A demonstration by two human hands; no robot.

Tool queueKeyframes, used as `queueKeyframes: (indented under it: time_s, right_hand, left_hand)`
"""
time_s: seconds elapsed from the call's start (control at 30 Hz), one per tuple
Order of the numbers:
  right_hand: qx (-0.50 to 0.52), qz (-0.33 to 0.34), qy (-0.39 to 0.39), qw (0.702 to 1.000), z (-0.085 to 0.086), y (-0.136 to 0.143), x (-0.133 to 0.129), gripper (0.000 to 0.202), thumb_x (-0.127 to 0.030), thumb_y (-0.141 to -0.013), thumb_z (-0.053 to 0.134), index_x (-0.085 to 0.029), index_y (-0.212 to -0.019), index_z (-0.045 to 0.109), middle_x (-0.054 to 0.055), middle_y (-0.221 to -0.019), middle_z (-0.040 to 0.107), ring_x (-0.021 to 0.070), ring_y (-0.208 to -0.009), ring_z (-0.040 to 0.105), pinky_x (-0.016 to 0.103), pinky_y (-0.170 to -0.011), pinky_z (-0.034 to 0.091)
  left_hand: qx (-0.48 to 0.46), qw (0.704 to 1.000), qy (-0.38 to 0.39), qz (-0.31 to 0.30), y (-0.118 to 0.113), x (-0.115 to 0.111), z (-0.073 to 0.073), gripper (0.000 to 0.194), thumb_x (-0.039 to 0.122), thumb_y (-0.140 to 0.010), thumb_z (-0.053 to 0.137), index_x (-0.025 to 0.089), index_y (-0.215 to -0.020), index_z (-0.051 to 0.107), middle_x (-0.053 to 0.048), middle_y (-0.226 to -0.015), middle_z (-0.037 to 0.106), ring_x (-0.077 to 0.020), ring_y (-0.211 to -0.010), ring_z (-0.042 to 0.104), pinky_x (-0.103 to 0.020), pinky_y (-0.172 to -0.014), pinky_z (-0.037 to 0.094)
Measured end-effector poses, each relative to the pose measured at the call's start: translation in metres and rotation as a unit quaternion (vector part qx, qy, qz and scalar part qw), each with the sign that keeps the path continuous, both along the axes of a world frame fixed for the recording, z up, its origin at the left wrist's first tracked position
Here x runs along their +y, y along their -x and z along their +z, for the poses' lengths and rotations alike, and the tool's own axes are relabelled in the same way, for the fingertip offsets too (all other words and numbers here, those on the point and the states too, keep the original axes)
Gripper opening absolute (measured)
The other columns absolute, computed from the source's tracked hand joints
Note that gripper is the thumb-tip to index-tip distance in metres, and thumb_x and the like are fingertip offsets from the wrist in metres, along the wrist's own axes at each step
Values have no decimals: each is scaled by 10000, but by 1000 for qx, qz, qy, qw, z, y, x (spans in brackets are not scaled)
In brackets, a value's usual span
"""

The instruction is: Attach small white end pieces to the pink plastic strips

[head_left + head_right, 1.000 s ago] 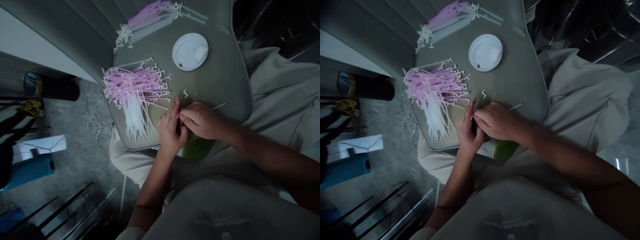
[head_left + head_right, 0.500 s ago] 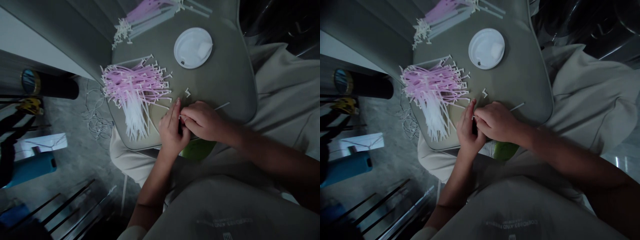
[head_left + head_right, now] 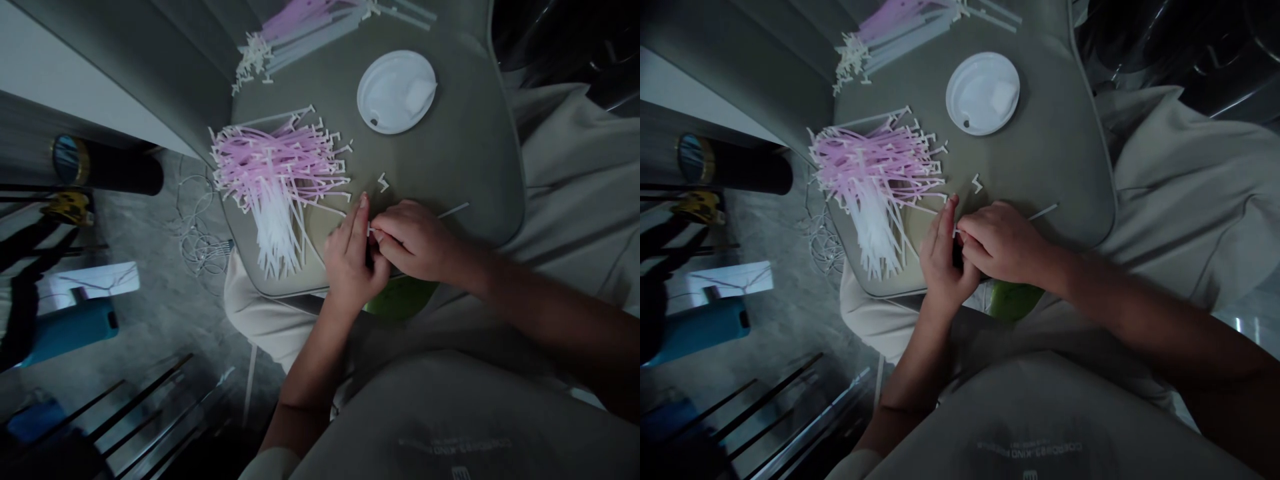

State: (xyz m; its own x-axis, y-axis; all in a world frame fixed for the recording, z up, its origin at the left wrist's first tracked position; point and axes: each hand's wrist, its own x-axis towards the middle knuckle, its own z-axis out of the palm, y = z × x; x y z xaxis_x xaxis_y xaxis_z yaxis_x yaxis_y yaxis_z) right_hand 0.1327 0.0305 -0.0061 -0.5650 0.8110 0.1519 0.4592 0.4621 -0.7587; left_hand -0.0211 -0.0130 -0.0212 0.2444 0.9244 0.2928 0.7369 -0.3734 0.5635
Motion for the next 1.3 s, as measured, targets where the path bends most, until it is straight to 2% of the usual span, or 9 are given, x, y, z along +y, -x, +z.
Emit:
queueKeyframes:
  time_s: [0.57,0.83,1.3]
  right_hand:
    - [-2,11,-1,1000,0,-1,0,231,-194,-902,417,-191,-682,490,15,-659,553,148,-661,478,318,-718,315]
    - [-19,9,-17,1000,-1,0,0,238,-193,-908,418,-189,-684,498,11,-657,550,148,-656,471,320,-712,300]
    - [-39,18,-31,999,1,1,0,252,-196,-934,385,-178,-724,523,31,-678,573,163,-669,493,324,-707,290]
  left_hand:
    - [15,1000,-5,-8,2,0,-1,620,235,-926,376,180,-1528,239,-145,-1481,479,-250,-1322,499,-410,-1021,465]
    - [-3,1000,3,8,-1,-1,1,560,210,-900,428,149,-1453,366,-156,-1423,531,-248,-1286,522,-404,-1041,439]
    - [4,1000,-9,24,-4,-1,2,512,221,-869,464,138,-1374,433,-143,-1328,595,-239,-1213,564,-380,-1002,459]
